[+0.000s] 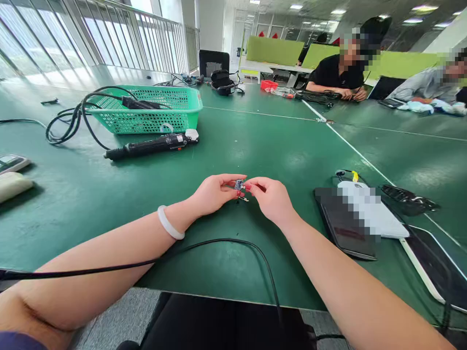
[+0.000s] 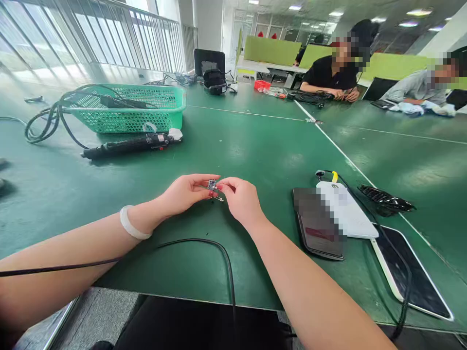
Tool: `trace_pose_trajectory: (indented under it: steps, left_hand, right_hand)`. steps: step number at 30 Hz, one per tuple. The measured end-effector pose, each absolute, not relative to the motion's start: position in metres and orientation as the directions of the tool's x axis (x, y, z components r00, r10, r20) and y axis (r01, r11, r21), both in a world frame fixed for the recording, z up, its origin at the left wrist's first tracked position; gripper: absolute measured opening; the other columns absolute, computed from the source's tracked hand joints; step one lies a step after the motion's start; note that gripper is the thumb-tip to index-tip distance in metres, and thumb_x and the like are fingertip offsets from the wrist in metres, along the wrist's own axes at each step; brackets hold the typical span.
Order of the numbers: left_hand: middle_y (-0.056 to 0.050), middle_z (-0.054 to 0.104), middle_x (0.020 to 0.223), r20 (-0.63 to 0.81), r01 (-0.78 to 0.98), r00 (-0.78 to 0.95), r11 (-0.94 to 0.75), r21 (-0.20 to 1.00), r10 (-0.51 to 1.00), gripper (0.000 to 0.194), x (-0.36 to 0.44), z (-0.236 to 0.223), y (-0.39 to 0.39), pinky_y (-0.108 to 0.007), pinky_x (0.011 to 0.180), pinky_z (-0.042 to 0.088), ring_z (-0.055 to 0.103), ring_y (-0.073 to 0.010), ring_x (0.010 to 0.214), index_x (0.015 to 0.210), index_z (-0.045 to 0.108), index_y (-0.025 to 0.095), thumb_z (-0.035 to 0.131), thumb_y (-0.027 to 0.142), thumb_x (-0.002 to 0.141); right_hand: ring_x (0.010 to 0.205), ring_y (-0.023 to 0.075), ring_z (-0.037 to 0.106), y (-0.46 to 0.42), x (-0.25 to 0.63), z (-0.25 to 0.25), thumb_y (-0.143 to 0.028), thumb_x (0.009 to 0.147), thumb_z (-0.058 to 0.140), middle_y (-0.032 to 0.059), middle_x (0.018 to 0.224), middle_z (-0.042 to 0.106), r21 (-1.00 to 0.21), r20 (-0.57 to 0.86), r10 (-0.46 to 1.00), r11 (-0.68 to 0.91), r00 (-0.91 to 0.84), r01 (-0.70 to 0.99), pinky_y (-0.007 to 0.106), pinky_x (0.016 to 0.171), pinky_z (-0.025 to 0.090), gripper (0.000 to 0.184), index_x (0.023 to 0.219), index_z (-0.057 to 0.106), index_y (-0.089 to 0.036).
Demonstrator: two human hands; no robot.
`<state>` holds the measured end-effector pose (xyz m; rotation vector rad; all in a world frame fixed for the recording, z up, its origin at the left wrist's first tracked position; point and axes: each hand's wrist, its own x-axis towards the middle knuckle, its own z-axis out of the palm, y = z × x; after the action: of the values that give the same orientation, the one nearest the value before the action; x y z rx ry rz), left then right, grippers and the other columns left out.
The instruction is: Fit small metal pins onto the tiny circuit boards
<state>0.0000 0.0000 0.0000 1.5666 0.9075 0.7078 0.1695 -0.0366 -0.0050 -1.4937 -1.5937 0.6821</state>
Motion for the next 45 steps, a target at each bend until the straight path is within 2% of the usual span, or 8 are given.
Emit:
trace_pose_trajectory:
  steps: [8,16,21,25,30,36,41,45]
  left_hand:
    - [-0.005,0.072,0.099,-0.067,0.180,0.514,-0.032,0.983,0.855,0.051,0.002,0.003,-0.004,-0.036,0.092,0.051,0.069,-0.0163,0.086,0.128,0.054,0.015,0.060,0.014,0.077]
    - [-0.007,0.071,0.107,-0.035,0.196,0.530,-0.083,0.977,0.847,0.057,0.000,-0.001,-0.001,-0.036,0.095,0.050,0.068,-0.0203,0.096,0.129,0.054,0.016,0.066,0.022,0.074]
    - [-0.006,0.073,0.099,-0.051,0.192,0.504,-0.054,0.980,0.862,0.049,0.001,0.000,-0.003,-0.034,0.091,0.052,0.069,-0.0182,0.090,0.125,0.058,0.015,0.063,0.029,0.079]
    - [-0.007,0.073,0.100,-0.080,0.178,0.493,-0.011,0.984,0.866,0.041,0.002,0.002,-0.003,-0.033,0.088,0.054,0.069,-0.0162,0.087,0.121,0.060,0.014,0.059,0.027,0.082]
    - [-0.007,0.072,0.100,-0.110,0.186,0.493,0.019,0.982,0.863,0.039,0.002,0.003,-0.004,-0.031,0.085,0.055,0.069,-0.0150,0.084,0.121,0.061,0.014,0.058,0.025,0.083]
    - [-0.007,0.073,0.092,-0.134,0.219,0.481,0.029,0.975,0.866,0.039,0.003,0.006,-0.005,-0.029,0.082,0.056,0.070,-0.0138,0.080,0.122,0.060,0.012,0.056,0.024,0.084]
    - [-0.009,0.072,0.098,-0.146,0.205,0.466,0.054,0.977,0.873,0.038,0.003,0.007,-0.005,-0.028,0.083,0.056,0.070,-0.0135,0.082,0.122,0.059,0.011,0.052,0.021,0.086]
    - [-0.009,0.072,0.099,-0.165,0.183,0.470,0.087,0.979,0.867,0.037,0.004,0.009,-0.005,-0.029,0.084,0.055,0.070,-0.0136,0.083,0.122,0.060,0.011,0.052,0.019,0.086]
  right_hand:
    - [0.071,0.0149,0.061,-0.036,0.170,-0.006,-0.029,0.082,0.053,0.0013,0.080,0.072,-0.802,0.241,0.970,0.173,0.044,0.572,0.028,0.066,0.045,0.020,0.078,0.070,-0.021]
    - [0.073,0.0154,0.062,-0.037,0.168,-0.006,-0.025,0.083,0.053,0.0011,0.082,0.072,-0.738,0.334,0.942,0.250,0.018,0.627,0.028,0.068,0.046,0.019,0.077,0.070,-0.022]
    - [0.072,0.0154,0.062,-0.037,0.168,-0.006,-0.023,0.083,0.053,0.0014,0.080,0.072,-0.677,0.391,0.920,0.305,-0.024,0.670,0.028,0.067,0.046,0.019,0.076,0.070,-0.022]
    - [0.071,0.0153,0.062,-0.038,0.168,-0.006,-0.024,0.084,0.052,0.0015,0.080,0.072,-0.661,0.405,0.914,0.314,-0.028,0.681,0.027,0.066,0.045,0.020,0.076,0.070,-0.022]
    - [0.069,0.0148,0.060,-0.038,0.168,-0.007,-0.028,0.085,0.051,0.0015,0.078,0.071,-0.663,0.388,0.922,0.295,-0.022,0.688,0.026,0.062,0.043,0.022,0.075,0.069,-0.021]
    - [0.057,0.0130,0.053,-0.039,0.167,-0.006,-0.033,0.086,0.051,-0.0002,0.066,0.066,-0.677,0.366,0.931,0.276,-0.014,0.683,0.026,0.055,0.040,0.024,0.074,0.068,-0.021]
    - [0.067,0.0140,0.062,-0.041,0.166,-0.004,-0.025,0.082,0.055,0.0005,0.077,0.070,-0.761,0.356,0.934,0.285,0.007,0.583,0.027,0.064,0.047,0.014,0.086,0.068,-0.022]
    - [0.074,0.0138,0.065,-0.041,0.166,-0.006,-0.018,0.080,0.054,0.0001,0.082,0.071,-0.775,0.369,0.929,0.321,-0.023,0.544,0.028,0.071,0.051,0.016,0.087,0.068,-0.022]
